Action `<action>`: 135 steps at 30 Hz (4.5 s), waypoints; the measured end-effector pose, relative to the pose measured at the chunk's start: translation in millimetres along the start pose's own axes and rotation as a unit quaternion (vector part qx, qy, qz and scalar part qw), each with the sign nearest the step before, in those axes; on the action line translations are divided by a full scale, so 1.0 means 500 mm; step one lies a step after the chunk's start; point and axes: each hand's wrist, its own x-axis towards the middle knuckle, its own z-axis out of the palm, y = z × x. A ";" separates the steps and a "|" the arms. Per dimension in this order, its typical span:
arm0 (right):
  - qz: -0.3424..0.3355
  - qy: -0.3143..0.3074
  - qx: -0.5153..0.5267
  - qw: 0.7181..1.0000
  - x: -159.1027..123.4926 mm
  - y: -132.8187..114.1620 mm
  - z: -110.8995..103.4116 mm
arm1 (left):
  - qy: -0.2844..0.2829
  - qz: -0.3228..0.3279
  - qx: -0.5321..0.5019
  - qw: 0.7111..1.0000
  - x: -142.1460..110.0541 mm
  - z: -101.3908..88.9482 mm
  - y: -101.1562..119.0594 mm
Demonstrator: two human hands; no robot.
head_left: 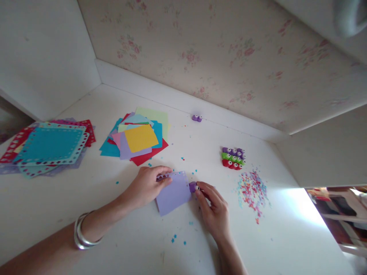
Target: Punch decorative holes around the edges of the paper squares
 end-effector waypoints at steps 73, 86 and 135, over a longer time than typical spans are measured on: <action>0.165 -0.295 0.580 0.741 0.133 -0.083 0.049 | -0.011 0.173 0.247 0.954 -0.060 0.045 -0.002; 0.137 -0.283 0.541 0.780 0.127 -0.070 0.064 | -0.017 0.159 0.234 0.959 -0.058 0.046 -0.001; -0.051 -0.089 -0.269 0.958 0.045 0.024 -0.125 | 0.008 0.187 0.288 0.939 -0.057 0.033 0.026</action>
